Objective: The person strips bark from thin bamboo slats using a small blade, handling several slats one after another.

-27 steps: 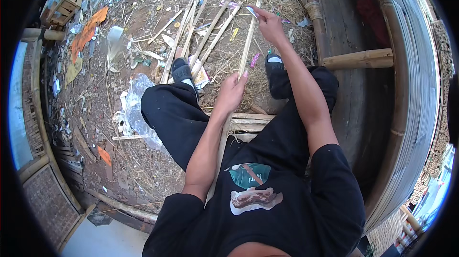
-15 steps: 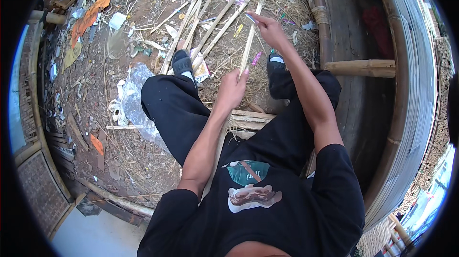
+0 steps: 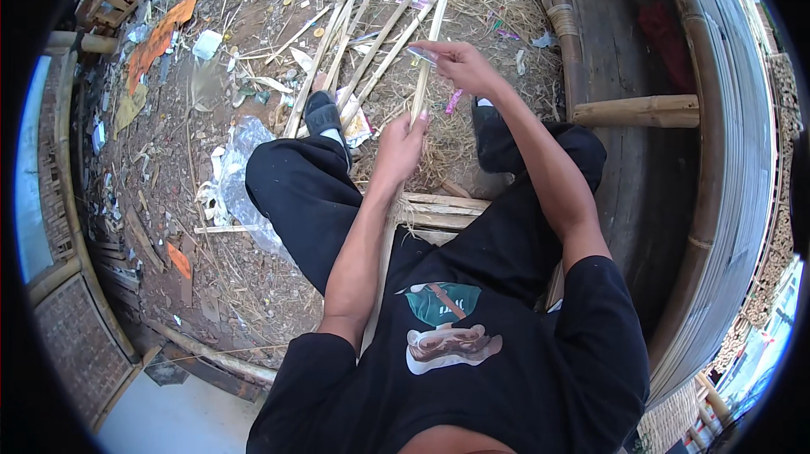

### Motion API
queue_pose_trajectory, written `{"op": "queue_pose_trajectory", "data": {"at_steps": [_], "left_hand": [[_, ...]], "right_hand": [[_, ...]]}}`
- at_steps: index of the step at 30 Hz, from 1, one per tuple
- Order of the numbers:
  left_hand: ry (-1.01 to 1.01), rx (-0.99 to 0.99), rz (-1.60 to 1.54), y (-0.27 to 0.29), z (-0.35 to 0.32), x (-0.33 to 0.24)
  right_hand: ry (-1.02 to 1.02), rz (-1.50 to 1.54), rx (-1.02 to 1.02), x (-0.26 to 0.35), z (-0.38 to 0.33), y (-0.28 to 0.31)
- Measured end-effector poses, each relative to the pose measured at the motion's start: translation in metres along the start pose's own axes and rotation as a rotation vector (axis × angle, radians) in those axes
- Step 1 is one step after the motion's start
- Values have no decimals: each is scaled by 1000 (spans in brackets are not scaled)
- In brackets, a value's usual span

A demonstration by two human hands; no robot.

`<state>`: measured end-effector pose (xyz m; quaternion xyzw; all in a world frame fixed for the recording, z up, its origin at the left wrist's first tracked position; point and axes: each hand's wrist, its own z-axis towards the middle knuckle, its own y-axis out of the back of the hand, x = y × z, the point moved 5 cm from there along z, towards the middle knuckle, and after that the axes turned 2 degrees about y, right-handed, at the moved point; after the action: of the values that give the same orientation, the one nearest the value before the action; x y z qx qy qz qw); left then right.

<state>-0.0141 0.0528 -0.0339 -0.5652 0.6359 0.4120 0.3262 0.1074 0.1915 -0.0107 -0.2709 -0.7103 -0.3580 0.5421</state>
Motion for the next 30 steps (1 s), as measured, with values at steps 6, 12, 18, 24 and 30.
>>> {"op": "queue_pose_trajectory", "data": {"at_steps": [6, 12, 18, 24, 30], "left_hand": [[195, 144, -330, -10, -14, -18], [-10, -33, 59, -3, -6, -10], [-151, -189, 359, -1, -20, -30], [-121, -181, 392, 3, -24, -32], [-96, -192, 396, 4, -23, -35]], "right_hand": [[3, -173, -302, 2, 0, 42], [-22, -387, -305, 9, 8, 38], [138, -567, -227, 2, 13, 23], [-36, -447, -124, 3, 12, 22], [25, -358, -38, 0, 7, 12]]}}
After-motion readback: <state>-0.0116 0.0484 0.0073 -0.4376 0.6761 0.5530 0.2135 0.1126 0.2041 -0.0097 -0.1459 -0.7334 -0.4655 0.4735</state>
